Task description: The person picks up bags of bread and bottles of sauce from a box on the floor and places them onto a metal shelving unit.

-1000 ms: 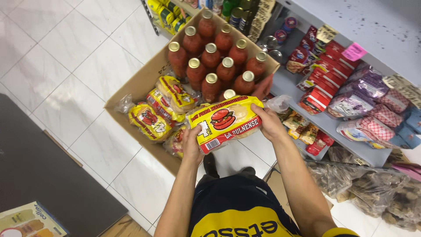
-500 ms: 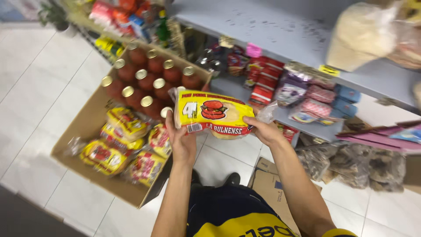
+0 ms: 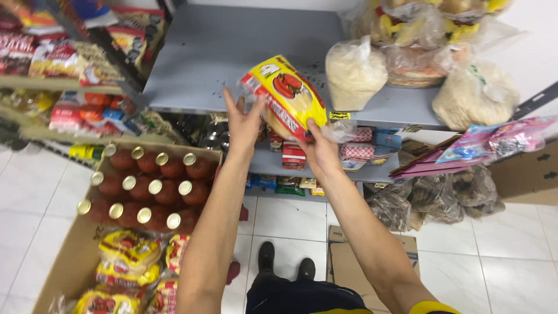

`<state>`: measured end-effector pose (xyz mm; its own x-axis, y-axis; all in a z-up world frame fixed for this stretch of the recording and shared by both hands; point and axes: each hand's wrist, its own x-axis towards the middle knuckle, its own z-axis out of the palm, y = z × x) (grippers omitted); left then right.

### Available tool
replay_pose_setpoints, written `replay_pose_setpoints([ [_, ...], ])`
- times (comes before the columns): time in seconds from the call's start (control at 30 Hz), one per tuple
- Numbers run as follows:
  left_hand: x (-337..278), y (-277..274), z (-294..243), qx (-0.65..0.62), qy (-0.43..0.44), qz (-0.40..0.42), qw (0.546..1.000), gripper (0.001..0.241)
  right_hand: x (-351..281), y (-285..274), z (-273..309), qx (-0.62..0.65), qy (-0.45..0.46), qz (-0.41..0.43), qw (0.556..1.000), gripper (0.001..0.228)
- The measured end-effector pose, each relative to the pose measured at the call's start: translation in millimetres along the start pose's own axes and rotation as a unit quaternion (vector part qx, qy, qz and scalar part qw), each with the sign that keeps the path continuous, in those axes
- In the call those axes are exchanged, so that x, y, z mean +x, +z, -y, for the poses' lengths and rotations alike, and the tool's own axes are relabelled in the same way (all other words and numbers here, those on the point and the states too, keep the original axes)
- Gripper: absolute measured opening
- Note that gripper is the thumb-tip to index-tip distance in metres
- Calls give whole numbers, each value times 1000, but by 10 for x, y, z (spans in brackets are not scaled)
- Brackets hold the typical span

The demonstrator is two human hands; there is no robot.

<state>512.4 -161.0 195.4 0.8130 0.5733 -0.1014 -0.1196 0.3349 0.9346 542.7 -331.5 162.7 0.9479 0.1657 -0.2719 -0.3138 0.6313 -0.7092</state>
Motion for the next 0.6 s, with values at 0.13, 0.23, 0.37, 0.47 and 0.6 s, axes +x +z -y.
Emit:
replay_pose_setpoints([
  [0.13,262,228,-73,243,66,82,964,98,370,190,-100,15,-44,-18,999,71],
  [0.23,399,344,-113,346,102,130,924,84,498,226,-43,-108,-100,17,989,91],
  [0.37,745,490,27,424,125,200,874,78,457,185,84,-376,-199,84,901,119],
  [0.47,849,561,-12,494,90,212,838,85,322,92,159,-494,-359,56,790,89],
  [0.6,1106,648,73,530,101,235,808,90,270,-79,133,-552,-411,78,721,82],
])
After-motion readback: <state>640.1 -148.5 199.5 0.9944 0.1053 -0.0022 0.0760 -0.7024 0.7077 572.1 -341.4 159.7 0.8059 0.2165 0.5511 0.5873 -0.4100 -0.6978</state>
